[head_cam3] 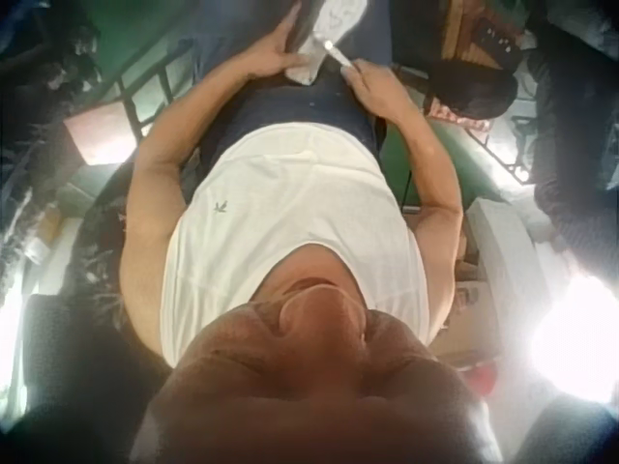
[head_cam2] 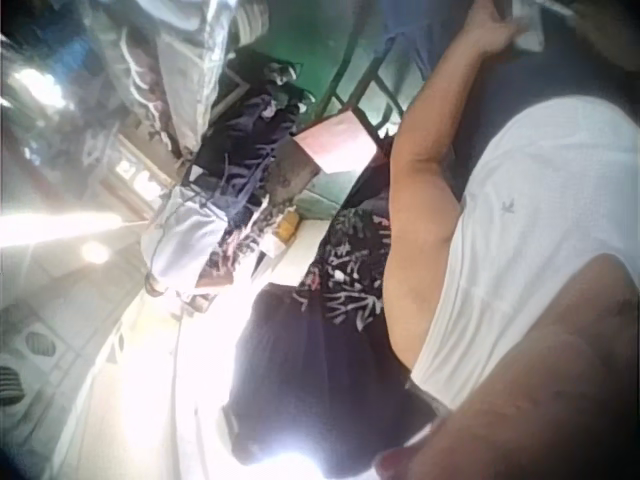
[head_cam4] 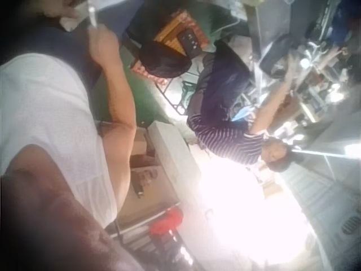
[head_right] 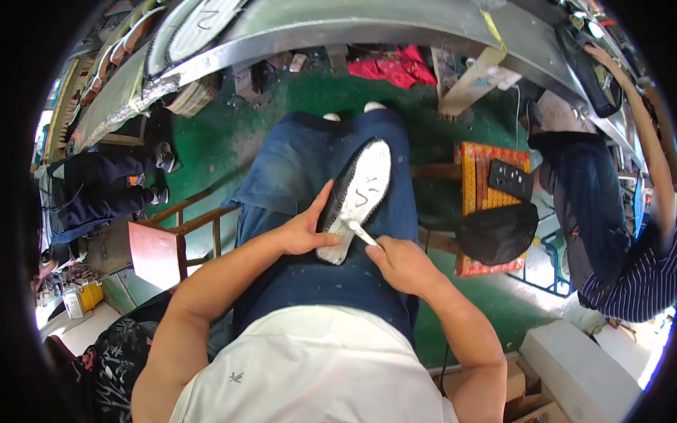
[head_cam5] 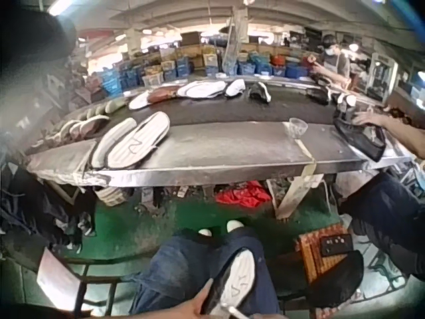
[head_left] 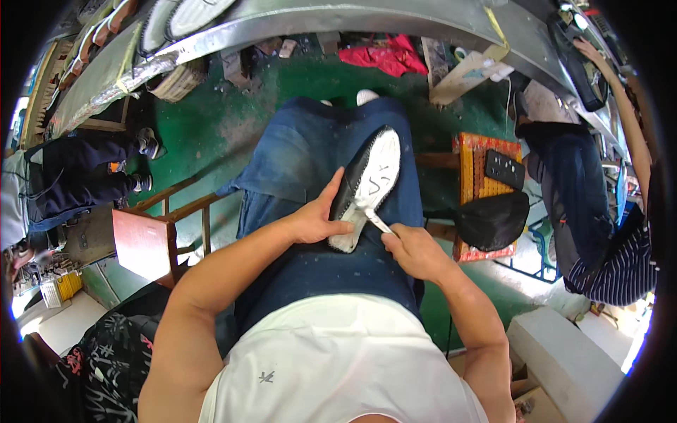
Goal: Using pliers to pull and adjust shoe components on lasts at a factory assembly line.
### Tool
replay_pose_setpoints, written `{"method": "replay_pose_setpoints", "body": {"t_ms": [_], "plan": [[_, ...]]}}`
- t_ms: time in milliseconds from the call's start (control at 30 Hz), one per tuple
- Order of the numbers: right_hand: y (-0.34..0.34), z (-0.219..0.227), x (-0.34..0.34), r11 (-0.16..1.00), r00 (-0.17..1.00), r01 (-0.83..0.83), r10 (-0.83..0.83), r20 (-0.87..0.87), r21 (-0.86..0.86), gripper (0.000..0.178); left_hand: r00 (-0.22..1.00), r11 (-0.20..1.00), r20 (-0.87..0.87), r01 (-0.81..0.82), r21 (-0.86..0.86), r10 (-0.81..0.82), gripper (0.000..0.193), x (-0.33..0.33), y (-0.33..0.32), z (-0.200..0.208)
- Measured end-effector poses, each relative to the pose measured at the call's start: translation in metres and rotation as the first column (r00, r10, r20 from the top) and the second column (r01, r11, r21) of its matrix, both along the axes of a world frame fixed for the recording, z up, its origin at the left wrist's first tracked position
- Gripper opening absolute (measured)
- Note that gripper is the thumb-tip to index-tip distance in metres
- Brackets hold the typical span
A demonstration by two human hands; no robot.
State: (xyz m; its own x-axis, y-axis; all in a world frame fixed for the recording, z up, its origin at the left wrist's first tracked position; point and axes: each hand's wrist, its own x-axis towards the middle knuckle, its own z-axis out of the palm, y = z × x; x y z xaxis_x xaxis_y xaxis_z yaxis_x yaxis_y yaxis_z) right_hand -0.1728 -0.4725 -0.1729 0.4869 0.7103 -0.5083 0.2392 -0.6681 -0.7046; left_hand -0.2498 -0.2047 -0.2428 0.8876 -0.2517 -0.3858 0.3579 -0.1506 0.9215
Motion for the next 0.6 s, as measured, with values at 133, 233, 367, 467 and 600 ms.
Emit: {"method": "replay_pose_setpoints", "body": {"t_ms": [133, 233, 367, 467, 600], "plan": [[-0.032, -0.018, -0.01, 0.89, 0.87, 0.442, -0.396, -0.294, 0.108, 0.039, 0.9, 0.592, -0.398, -0.42, -0.688, 0.176, 0.098, 0.001, 0.002, 0.034], [-0.035, -0.009, -0.017, 0.883, 0.849, 0.468, -0.46, -0.259, -0.031, 0.042, 0.903, 0.445, -0.422, -0.41, -0.796, 0.077, 0.077, -0.009, 0.012, 0.063], [-0.012, 0.01, -0.032, 0.983, 0.925, -0.026, 0.094, 0.369, -0.184, 0.046, 0.828, 0.312, -0.554, -0.552, -0.774, 0.091, 0.076, 0.018, -0.002, 0.062], [0.0, 0.019, -0.029, 0.976, 0.841, -0.11, 0.191, 0.507, -0.186, 0.041, 0.802, 0.115, -0.596, -0.596, -0.795, 0.032, 0.071, 0.037, -0.001, 0.04], [-0.006, 0.016, -0.03, 0.992, 0.85, -0.077, 0.117, 0.514, -0.098, 0.04, 0.754, 0.092, -0.644, -0.656, -0.749, 0.131, 0.067, 0.041, 0.0, 0.039]]}}
